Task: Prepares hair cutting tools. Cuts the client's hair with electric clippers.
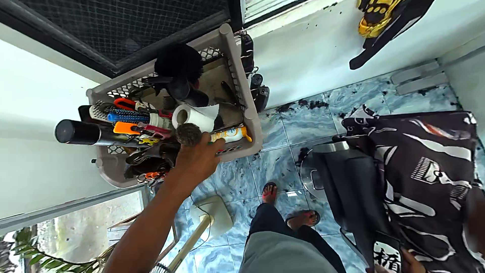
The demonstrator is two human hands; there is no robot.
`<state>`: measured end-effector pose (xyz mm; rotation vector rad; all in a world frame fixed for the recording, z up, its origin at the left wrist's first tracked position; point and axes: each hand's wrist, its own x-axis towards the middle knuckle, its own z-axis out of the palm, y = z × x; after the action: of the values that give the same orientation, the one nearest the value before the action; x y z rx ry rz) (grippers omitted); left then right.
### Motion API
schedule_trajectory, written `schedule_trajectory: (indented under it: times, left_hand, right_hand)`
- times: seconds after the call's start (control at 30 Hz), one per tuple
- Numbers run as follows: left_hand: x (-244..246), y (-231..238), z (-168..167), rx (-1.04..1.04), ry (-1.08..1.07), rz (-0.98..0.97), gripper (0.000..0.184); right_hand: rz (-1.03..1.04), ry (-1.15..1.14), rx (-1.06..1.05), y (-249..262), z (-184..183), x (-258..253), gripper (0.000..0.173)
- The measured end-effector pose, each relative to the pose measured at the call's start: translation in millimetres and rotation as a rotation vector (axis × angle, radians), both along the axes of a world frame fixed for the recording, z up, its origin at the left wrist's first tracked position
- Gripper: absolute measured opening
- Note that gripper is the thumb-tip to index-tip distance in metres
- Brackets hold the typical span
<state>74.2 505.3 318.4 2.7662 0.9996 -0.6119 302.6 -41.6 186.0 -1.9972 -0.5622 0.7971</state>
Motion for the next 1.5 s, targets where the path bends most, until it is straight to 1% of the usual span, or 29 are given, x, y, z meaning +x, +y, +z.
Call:
schedule_trajectory:
  times: [0.07,0.2,0.3,0.4,0.43,0.5,0.57,0.6,0.67,0.7,0.73,0.77,0.8,0.87,0.93,1.0,1.03,1.1,1.17,1.2,1.27,1.33,1.4,1.43,1.5]
  left_hand:
    - [-8.6,10.1,-7.1,-0.029,-0.042,-0.019,0.019]
    - [-32.4,25.7,12.9,0.083,-0.124,0.003,0.022]
    - [-31.4,25.2,20.8,0.185,-0.045,0.047,0.022]
    - [-21.8,25.0,19.0,0.191,0.039,0.09,0.021]
    - [-20.3,24.9,20.8,0.18,0.028,0.091,0.022]
    - [-22.6,17.9,30.3,0.171,-0.064,0.077,0.025]
    - [-29.6,-1.7,51.8,0.16,-0.208,0.095,0.028]
    - [-35.9,-19.5,65.8,0.159,-0.288,0.127,0.029]
    - [-55.0,-65.8,90.4,0.157,-0.41,0.195,0.033]
    - [-64.3,-92.1,98.1,0.119,-0.438,0.239,0.034]
    - [-73.5,-116.8,97.4,0.069,-0.445,0.285,0.032]
    - [-84.2,-137.9,86.5,0.004,-0.434,0.342,0.027]
    - [-94.6,-154.5,67.7,-0.062,-0.399,0.413,0.022]
    - [-117.2,-166.7,13.9,-0.157,-0.259,0.605,0.019]
    - [-141.7,-153.8,-48.5,-0.168,-0.172,0.799,0.022]
    - [-163.4,-122.5,-99.8,-0.076,-0.184,0.939,0.026]
    - [-171.7,-100.9,-120.3,-0.01,-0.209,0.972,0.03]
    - [-181.6,-58.0,-152.6,0.117,-0.218,1.0,0.039]
    - [-177.1,-20.8,-179.0,0.226,-0.163,1.026,0.043]
    - [-172.5,-8.0,-191.0,0.263,-0.143,1.034,0.043]
    - [-164.0,15.7,-211.2,0.276,-0.075,1.001,0.05]
    - [-167.4,27.6,-230.4,0.223,0.073,0.946,0.052]
    - [-171.6,41.3,-251.0,0.213,0.186,0.872,0.052]
    - [-171.6,46.5,-255.8,0.21,0.239,0.838,0.051]
    - [-169.8,45.1,-251.8,0.226,0.319,0.789,0.05]
  right_hand:
    - [-0.002,0.015,-0.008,-1.4,0.2,3.4,0.085]
    - [-0.017,0.051,-0.003,-9.9,-1.9,4.7,0.087]
    - [-0.02,0.058,0.02,-10.2,-1.7,7.0,0.084]
    - [-0.01,0.059,0.032,-13.0,-3.4,9.5,0.084]
    - [-0.012,0.058,0.047,-16.2,-6.5,10.0,0.083]
    - [-0.02,0.048,0.09,-22.5,-15.2,9.6,0.083]
    - [-0.012,0.036,0.127,-24.8,-20.8,10.8,0.083]
    - [-0.006,0.037,0.138,-26.3,-22.3,11.9,0.083]
    - [0.002,0.064,0.165,-28.5,-23.5,13.3,0.081]
    - [0.007,0.078,0.176,-28.6,-23.6,14.5,0.081]
    - [0.012,0.084,0.188,-28.7,-23.9,16.2,0.082]
    - [0.025,0.085,0.197,-29.8,-24.6,18.0,0.083]
    - [0.041,0.089,0.204,-30.7,-25.3,19.6,0.083]
    - [0.071,0.112,0.221,-32.5,-26.7,21.3,0.082]
    - [0.084,0.132,0.221,-34.6,-25.8,23.3,0.082]
    - [0.077,0.139,0.226,-34.1,-26.0,24.0,0.08]
    - [0.069,0.141,0.225,-32.9,-26.4,23.7,0.08]
    - [0.053,0.144,0.202,-31.1,-24.4,20.9,0.079]
    - [0.025,0.147,0.178,-27.7,-20.8,15.8,0.078]
    - [0.016,0.14,0.171,-25.6,-19.9,14.8,0.077]
    - [0.02,0.109,0.156,-20.7,-22.9,14.5,0.077]
    - [0.034,0.089,0.126,-21.5,-20.3,12.8,0.075]
    - [0.054,0.07,0.119,-20.1,-21.8,16.2,0.073]
    - [0.069,0.065,0.117,-19.9,-22.5,17.8,0.071]
    - [0.094,0.077,0.107,-25.6,-23.2,17.5,0.067]
